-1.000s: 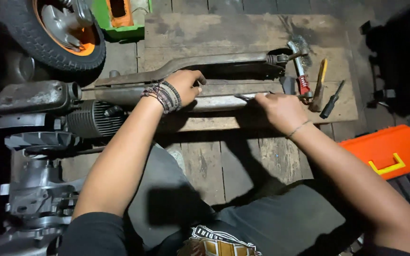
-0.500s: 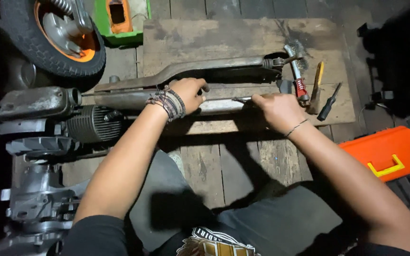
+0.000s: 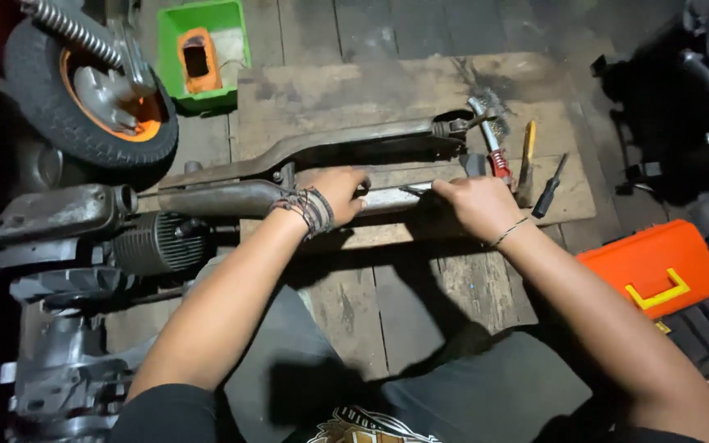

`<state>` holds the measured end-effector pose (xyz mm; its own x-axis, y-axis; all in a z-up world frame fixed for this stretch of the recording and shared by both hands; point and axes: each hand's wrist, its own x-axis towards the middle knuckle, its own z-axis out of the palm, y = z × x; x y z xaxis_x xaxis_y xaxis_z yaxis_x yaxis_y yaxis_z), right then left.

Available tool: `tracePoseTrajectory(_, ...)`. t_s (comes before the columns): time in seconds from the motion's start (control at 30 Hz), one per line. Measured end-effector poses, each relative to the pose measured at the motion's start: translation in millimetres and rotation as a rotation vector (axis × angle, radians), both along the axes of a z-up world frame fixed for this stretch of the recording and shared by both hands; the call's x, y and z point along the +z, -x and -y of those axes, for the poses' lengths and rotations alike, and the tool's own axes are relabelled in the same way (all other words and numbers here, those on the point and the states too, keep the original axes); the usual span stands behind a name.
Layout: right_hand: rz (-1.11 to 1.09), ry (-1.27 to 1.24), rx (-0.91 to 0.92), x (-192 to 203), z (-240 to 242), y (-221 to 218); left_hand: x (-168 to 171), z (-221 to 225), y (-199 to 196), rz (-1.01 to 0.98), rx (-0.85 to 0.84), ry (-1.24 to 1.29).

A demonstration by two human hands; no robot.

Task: Disassembling a motorcycle frame component using a screwdriver, pliers, and a hammer.

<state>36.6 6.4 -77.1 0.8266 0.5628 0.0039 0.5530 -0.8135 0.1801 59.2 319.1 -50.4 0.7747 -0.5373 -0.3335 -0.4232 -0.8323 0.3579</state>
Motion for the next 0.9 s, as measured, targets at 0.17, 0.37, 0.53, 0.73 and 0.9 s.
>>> tracePoseTrajectory(0.17,-0.143,0.039,-0.139,4.7,45.3,4.8,32.9,9.7,7.7,-0.029,0.015,0.137)
tracePoseTrajectory(0.37,-0.2,0.031,-0.103,13.6,9.8,-1.4,29.6,4.8,10.1,-0.018,0.003,0.193)
tracePoseTrajectory(0.53,-0.288,0.118,-0.152,8.5,33.0,-10.0,26.2,2.8,2.4,-0.04,0.013,0.179)
tracePoseTrajectory(0.73,-0.293,0.048,-0.112,17.1,23.3,-8.4,29.9,11.0,2.2,-0.05,-0.015,0.221)
tracePoseTrajectory(0.9,-0.329,0.152,-0.166,6.3,43.3,-6.0,29.2,15.3,-1.0,-0.05,-0.024,0.124)
